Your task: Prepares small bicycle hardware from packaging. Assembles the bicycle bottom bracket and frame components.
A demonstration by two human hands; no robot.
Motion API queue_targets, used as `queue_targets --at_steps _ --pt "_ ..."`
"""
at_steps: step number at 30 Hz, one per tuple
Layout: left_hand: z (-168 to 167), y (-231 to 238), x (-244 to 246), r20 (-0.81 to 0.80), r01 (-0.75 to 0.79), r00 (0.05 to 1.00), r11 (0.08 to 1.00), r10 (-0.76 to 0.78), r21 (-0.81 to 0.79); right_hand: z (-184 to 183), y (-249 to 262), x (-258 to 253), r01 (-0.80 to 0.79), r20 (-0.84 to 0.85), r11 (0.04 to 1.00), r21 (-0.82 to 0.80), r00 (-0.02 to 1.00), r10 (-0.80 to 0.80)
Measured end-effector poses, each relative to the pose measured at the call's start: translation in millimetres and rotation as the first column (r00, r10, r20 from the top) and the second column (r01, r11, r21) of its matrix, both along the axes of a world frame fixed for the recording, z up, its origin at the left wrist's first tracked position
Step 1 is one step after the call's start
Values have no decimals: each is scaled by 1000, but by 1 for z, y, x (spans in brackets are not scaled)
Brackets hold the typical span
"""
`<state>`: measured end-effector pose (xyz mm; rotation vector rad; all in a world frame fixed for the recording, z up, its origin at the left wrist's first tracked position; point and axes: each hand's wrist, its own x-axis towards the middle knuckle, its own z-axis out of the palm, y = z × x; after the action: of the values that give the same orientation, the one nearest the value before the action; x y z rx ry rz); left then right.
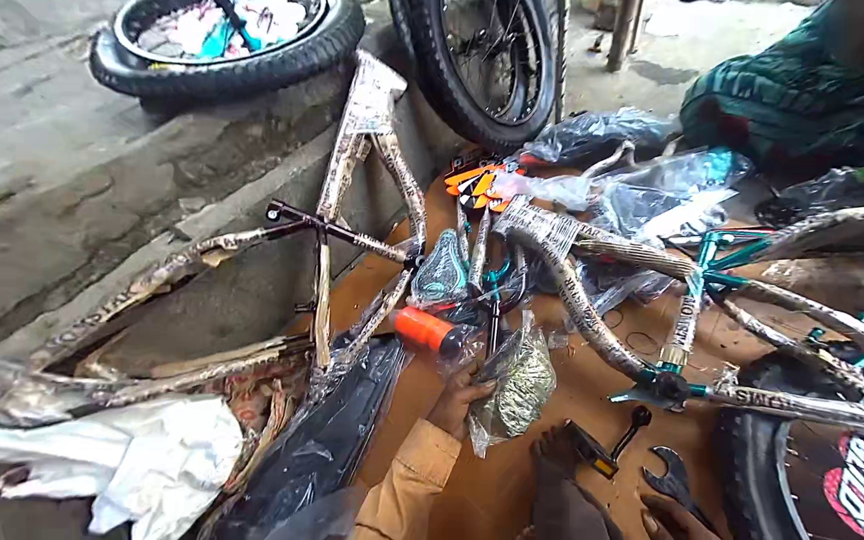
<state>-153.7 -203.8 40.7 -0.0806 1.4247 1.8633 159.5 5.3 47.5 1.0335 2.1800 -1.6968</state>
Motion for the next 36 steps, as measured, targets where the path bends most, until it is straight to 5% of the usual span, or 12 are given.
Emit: queue_targets --at_steps 3,6,10,13,17,21,31,36 --pt "0 -17 10 38 59 997 996 -62 72 9 -11 -44 54 -85 974 -219 994 -74" --pt "3 -31 18 68 156 983 975 -168 162 5 -27 -100 78 -134 845 -529 976 -174" --pt "-1 -44 26 59 303 943 918 -328 255 -10 -43 -147 95 -132 720 -687 958 -253" --pt "-2 -54 22 18 403 910 892 -415 205 -13 -47 -152 131 -163 732 -669 934 -317" --pt "1 -60 18 -67 517 855 854 -514 51 -7 -53 -152 -42 -295 849 -527 946 -137" --pt "7 -60 11 -103 524 848 852 -520 10 -1 -55 -156 -154 -400 830 -536 912 -90" --pt "17 -50 18 -29 305 952 952 -305 -21 -6 -55 -163 29 -216 633 -774 927 -306" --pt "28 -63 13 -176 376 898 910 -404 -172 -10 -55 -164 64 -159 710 -701 957 -244"
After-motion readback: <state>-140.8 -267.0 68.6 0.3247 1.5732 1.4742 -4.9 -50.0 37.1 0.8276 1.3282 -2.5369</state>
